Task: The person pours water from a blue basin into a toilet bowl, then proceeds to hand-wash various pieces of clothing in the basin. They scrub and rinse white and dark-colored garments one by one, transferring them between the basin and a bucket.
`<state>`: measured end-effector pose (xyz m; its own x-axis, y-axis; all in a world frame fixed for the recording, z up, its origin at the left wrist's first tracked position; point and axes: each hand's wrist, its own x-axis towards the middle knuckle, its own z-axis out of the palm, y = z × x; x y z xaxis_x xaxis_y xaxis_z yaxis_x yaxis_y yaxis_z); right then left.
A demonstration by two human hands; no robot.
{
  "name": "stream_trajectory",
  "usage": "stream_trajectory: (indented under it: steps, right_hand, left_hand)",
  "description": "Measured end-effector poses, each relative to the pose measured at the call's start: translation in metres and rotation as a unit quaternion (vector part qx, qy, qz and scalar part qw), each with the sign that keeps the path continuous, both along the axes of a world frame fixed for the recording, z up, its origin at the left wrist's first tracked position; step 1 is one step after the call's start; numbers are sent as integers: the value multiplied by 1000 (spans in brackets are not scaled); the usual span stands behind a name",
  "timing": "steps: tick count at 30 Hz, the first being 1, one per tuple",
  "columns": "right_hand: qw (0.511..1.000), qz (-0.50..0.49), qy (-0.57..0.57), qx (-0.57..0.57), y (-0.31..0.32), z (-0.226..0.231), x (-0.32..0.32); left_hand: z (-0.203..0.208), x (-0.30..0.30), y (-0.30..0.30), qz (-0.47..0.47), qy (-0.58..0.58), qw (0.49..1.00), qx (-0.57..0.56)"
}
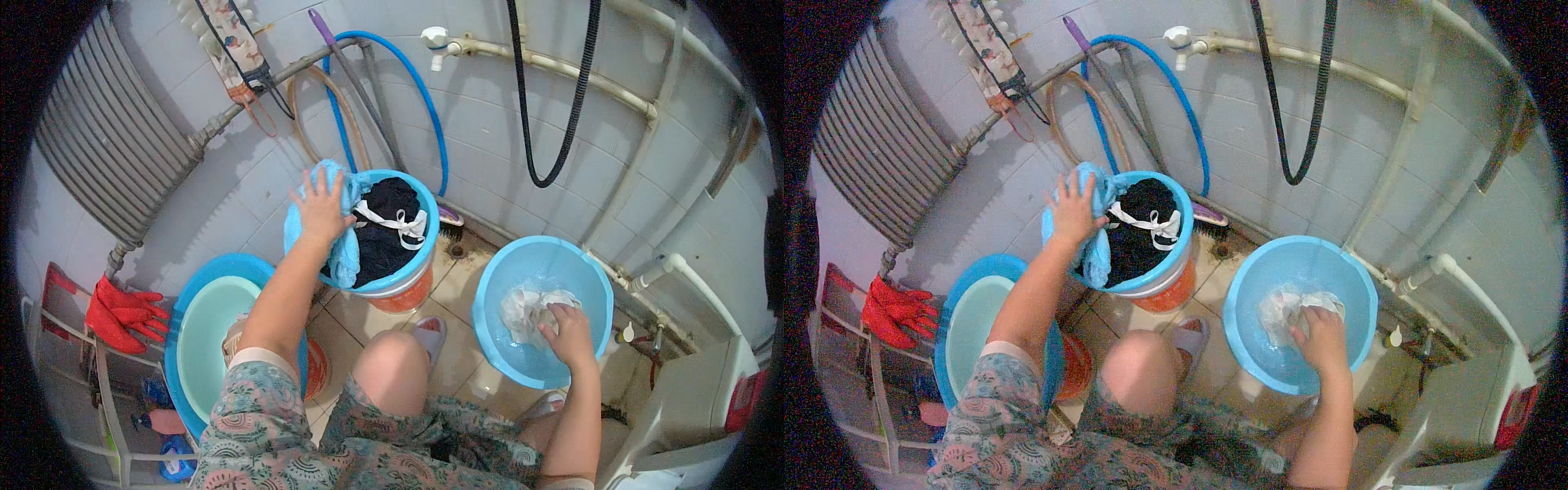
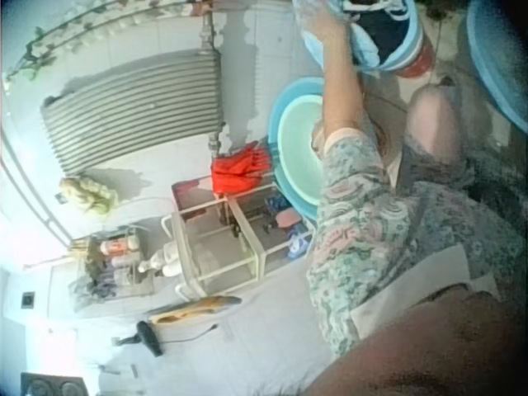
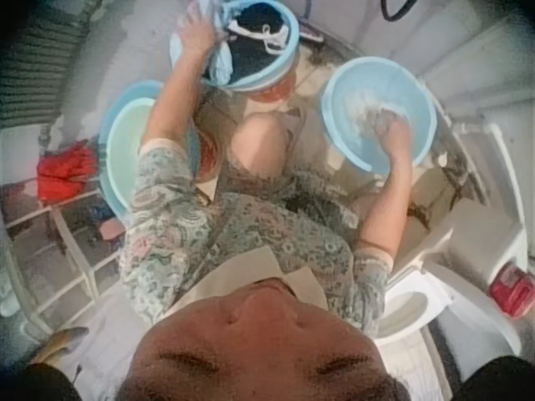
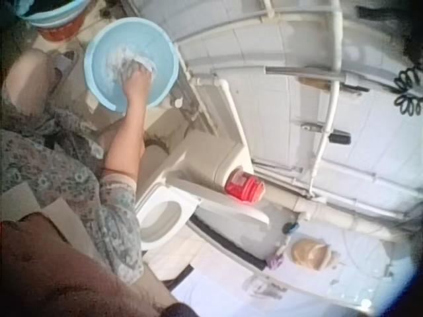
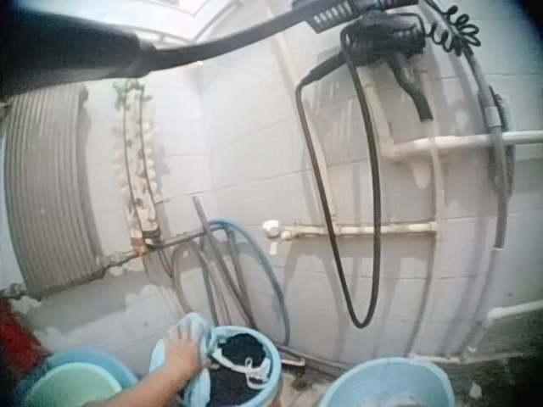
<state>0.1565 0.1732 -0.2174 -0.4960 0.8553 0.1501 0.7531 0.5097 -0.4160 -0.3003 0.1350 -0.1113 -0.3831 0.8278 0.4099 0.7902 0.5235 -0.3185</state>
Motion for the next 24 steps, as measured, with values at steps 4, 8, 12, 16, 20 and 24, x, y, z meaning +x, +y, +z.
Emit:
stream_trajectory:
  steps: [4,8,12,16,20,24]
  right_hand:
    - [999,-12,28,-38,0,11,-12]
    - [998,-2,46,-45,2,7,-27]
    - [989,31,126,-76,-8,3,-55]
    - [973,138,182,-30,-2,23,-132]
    - [949,245,198,21,19,69,-261]
    - [942,249,224,22,64,64,-386]
  left_hand:
    - [7,-58,-3,153,-313,936,37]
    - [-41,-168,-36,133,-372,888,235]
    - [-46,-226,-47,38,-546,725,418]
    - [34,-210,-60,-85,-684,549,472]
    - [85,-183,-76,-114,-697,482,519]
    - [114,-187,-92,-206,-752,326,534]
